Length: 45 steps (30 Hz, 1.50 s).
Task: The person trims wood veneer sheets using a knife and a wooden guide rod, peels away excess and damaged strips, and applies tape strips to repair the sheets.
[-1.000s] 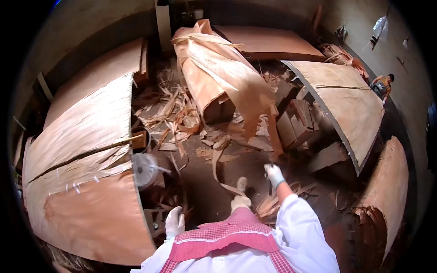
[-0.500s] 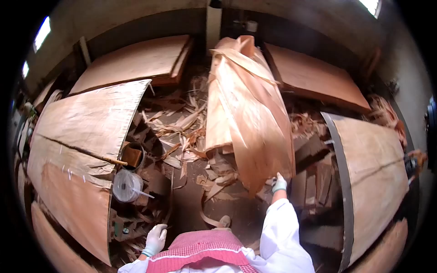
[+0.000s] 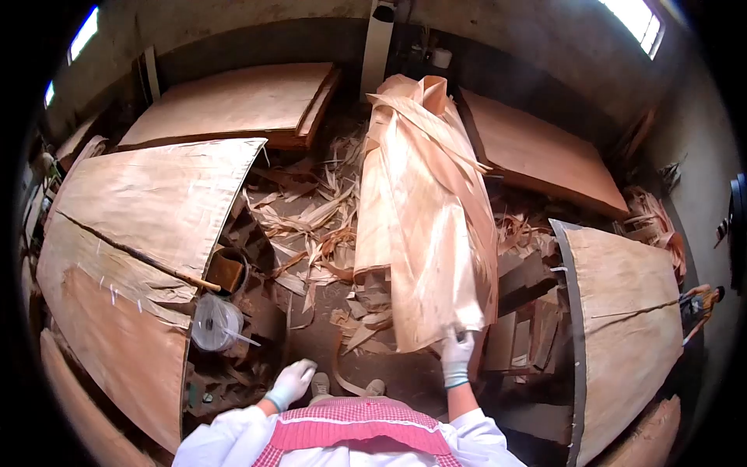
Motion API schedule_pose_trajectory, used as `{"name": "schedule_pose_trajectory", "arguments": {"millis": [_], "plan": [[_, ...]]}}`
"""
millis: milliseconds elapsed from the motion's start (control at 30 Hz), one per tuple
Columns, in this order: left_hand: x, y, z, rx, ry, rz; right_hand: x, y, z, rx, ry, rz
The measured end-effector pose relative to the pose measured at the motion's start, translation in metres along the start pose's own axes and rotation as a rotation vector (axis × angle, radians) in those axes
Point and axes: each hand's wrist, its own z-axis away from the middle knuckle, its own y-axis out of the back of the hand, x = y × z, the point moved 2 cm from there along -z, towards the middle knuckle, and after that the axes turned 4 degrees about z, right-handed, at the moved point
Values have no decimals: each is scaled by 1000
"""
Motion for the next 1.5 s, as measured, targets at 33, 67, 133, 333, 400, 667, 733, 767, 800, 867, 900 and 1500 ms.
{"name": "schedule_pose_trajectory", "arguments": {"millis": [33,67,133,333,400,667,733,767,800,867,900,1500], "plan": [[7,1,-19,-5,-51,39,-7,-13,15,-62,187,131],[16,3,-39,-2,-94,38,-12,-25,29,-125,372,260],[26,10,-75,37,-90,123,-47,-49,60,-246,572,370],[6,35,-150,-187,277,1028,-179,-13,89,138,806,425],[11,41,-175,-293,391,1299,-213,25,64,221,556,229],[83,11,-278,-376,442,1602,-263,48,66,177,703,49],[104,-9,-286,-318,469,1635,-232,15,59,135,619,147],[108,-19,-287,-287,508,1653,-218,-6,57,98,589,179],[113,-33,-291,-276,539,1679,-207,-21,57,72,561,207],[102,-85,-329,-329,413,1842,-187,-45,61,30,508,244],[107,-95,-332,-332,346,1877,-182,-46,63,36,499,262],[-93,26,-222,867,420,1225,-311,108,124,277,588,406]]}}
